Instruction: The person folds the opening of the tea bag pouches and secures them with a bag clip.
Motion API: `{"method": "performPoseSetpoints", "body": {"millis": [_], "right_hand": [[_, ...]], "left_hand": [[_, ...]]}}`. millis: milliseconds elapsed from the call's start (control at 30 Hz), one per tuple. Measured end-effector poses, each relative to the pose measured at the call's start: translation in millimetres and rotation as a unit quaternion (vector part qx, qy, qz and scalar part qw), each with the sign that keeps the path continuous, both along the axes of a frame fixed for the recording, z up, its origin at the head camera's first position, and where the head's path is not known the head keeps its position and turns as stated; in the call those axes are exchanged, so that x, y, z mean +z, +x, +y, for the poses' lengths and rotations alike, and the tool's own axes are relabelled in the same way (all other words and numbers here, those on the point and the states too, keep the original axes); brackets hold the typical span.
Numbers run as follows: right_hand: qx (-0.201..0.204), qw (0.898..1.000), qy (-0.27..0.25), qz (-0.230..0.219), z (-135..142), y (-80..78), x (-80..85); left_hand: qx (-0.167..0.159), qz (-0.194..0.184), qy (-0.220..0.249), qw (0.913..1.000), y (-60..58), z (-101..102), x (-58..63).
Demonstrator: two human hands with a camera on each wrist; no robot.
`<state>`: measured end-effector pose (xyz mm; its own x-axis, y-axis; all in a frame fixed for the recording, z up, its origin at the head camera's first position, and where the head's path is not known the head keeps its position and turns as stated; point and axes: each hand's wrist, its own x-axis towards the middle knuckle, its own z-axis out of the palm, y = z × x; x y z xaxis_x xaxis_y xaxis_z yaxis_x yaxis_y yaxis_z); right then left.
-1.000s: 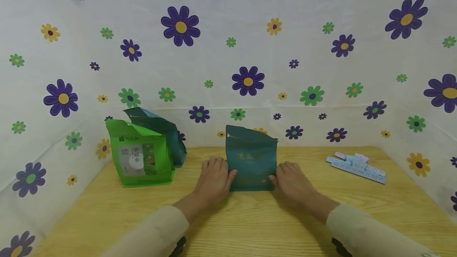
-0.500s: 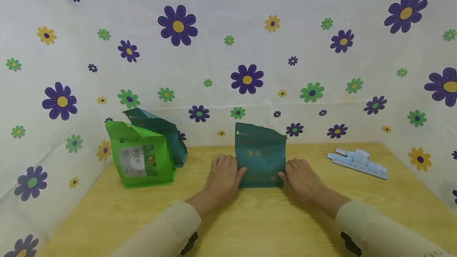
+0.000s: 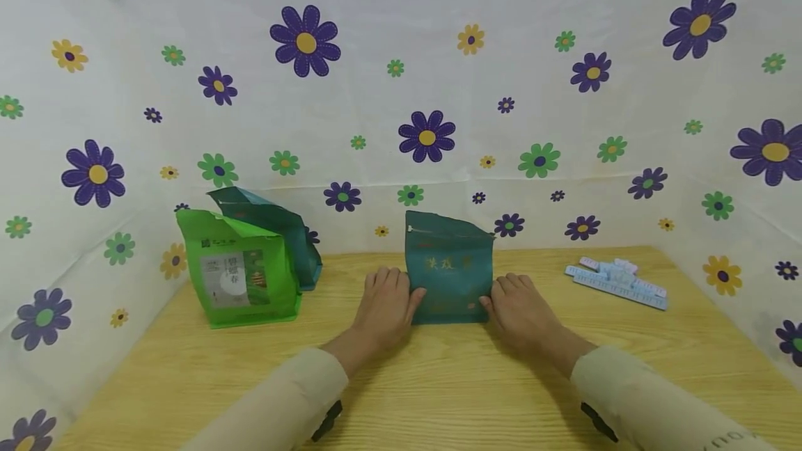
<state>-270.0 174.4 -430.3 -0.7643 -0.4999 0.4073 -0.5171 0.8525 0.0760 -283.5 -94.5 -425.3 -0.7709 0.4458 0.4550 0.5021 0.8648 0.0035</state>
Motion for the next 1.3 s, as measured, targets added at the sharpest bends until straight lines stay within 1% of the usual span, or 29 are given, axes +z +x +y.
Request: {"method": "performPoseSetpoints", "body": {"millis": [200,300,367,467,600,667,733,767,800,967,1100,1200,1267,1300], "right_hand": [[0.003,1.0,-0.003,-0.004,0.1,-1.7,-0.5],[-0.002,1.0,0.001,0.004,1.6,-2.4,-0.5],[-0.003,1.0,0.002,0.003,1.0,-0.8,0.5],[-0.002,1.0,0.006,0.01,0.0,-2.4,5.3],[-0.003,1.0,0.008,0.013,0.3,-4.1,8.5],[0.001,1.0,0.006,0.003,1.1,-2.0,6.2],[0.002,1.0,0.003,0.003,1.1,-0.8,4.0],[0.004,1.0,0.003,-0.005,1.3,0.7,2.5],[0.003,1.0,0.005,-0.015,1.5,4.8,-1.9],[-0.004,1.0,0.004,-0.021,0.6,10.1,-8.3],[-0.003,1.0,0.001,-0.027,0.5,9.0,-7.8],[-0.005,1.0,0.0,-0.027,0.9,6.1,-4.3],[-0.007,1.0,-0.004,-0.02,1.1,4.2,-1.7],[-0.008,1.0,-0.005,-0.018,1.4,4.2,-1.2]], "left_hand": [[0.006,0.006,0.003,1.0,-3.8,-0.3,-1.4],[0.003,0.012,0.004,0.9999,-5.4,0.6,-1.0],[0.001,0.015,0.001,0.9999,-4.3,-0.5,-0.8],[-0.003,0.028,0.008,0.9996,-5.8,-1.0,3.2],[-0.007,0.042,0.012,0.999,-9.5,0.3,4.2],[-0.009,0.034,0.008,0.9994,-8.7,0.6,0.7],[-0.004,0.035,0.005,0.9994,-8.1,1.2,-1.5],[-0.004,0.029,0.005,0.9996,-6.5,1.1,-3.1],[-0.005,0.02,0.004,0.9998,-2.1,1.2,-7.6],[-0.006,0.015,0.007,0.9999,4.6,0.0,-12.5],[-0.008,0.02,0.012,0.9997,3.8,-0.7,-12.7],[-0.009,0.032,0.015,0.9993,0.0,-0.5,-11.4],[-0.007,0.033,0.02,0.9992,-1.8,0.6,-9.6],[-0.005,0.027,0.023,0.9993,-1.8,1.3,-8.9]]}}
